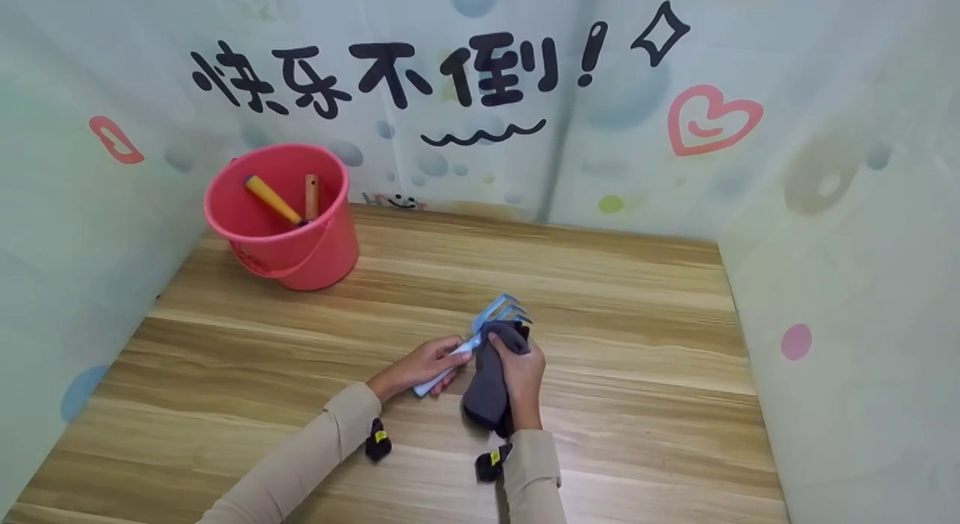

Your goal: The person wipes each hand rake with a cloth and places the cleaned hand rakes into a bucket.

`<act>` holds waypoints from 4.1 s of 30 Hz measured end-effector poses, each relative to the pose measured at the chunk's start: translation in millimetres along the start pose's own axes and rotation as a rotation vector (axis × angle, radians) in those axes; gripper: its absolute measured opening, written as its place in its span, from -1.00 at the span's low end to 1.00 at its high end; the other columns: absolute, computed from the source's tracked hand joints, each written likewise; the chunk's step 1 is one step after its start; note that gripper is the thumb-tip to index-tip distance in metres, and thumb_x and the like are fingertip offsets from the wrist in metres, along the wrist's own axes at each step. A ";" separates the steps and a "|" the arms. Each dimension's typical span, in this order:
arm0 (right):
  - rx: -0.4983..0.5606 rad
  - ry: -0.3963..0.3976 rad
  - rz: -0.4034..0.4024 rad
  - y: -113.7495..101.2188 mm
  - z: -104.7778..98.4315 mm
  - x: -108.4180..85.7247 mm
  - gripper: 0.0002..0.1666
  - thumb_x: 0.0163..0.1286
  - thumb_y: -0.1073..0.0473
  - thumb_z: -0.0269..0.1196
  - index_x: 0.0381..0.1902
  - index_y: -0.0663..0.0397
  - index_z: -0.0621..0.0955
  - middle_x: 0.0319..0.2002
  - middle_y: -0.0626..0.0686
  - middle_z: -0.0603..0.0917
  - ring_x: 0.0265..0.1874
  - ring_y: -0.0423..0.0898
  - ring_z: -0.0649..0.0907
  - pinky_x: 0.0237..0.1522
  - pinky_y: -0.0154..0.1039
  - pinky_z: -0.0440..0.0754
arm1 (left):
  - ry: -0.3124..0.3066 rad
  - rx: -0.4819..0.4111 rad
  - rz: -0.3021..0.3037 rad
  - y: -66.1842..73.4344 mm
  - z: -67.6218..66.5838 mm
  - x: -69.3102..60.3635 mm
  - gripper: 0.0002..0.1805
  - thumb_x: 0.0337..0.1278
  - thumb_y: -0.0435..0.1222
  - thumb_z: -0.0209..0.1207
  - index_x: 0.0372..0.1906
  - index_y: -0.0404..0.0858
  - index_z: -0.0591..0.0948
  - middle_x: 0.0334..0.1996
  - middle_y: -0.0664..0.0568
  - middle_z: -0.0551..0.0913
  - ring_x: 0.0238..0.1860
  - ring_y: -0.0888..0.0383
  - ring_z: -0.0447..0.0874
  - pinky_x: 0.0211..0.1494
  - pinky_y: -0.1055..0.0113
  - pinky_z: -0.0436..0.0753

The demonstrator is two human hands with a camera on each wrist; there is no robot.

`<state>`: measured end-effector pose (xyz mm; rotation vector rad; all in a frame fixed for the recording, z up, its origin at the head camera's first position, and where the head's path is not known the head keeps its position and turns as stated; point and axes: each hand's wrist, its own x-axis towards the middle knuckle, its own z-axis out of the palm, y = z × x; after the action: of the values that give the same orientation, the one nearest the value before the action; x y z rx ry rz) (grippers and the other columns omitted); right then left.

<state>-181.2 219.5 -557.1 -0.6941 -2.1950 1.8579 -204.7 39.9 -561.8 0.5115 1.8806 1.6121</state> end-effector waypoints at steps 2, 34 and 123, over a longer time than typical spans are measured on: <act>0.035 0.041 0.007 -0.4 0.1 0.6 -0.52 0.03 0.05 0.43 -0.18 0.27 0.62 -0.28 0.12 0.66 -0.39 -0.22 0.58 -0.18 -0.40 0.52 | -0.001 0.004 0.001 1.1 0.1 -0.2 -0.69 0.30 -0.08 0.04 -0.27 -0.29 0.43 -0.75 0.06 0.44 -0.81 0.25 0.38 -0.78 0.40 0.43; 0.206 0.307 0.005 4.3 5.5 -4.2 -0.42 0.13 -0.19 0.32 -0.15 0.21 0.62 -0.25 0.09 0.65 -0.38 -0.29 0.57 -0.18 -0.43 0.49 | 0.016 -0.026 -0.054 2.7 1.4 -1.3 -0.72 0.29 -0.04 0.04 -0.39 -0.15 0.39 -0.75 0.07 0.43 -0.80 0.24 0.39 -0.76 0.43 0.44; 0.042 -0.140 0.016 3.6 -7.6 -6.8 -0.44 0.05 -0.05 0.42 -0.12 0.26 0.61 -0.32 0.08 0.67 -0.40 -0.18 0.64 -0.26 -0.36 0.59 | 0.131 -0.268 -0.072 5.1 3.6 4.2 -0.59 0.33 -0.02 -0.04 -0.22 -0.35 0.45 -0.69 0.06 0.42 -0.78 0.27 0.35 -0.77 0.45 0.39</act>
<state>-171.2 223.5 -558.0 -0.5919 -2.2321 2.0117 -206.0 46.3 -557.9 0.2265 1.7158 1.8511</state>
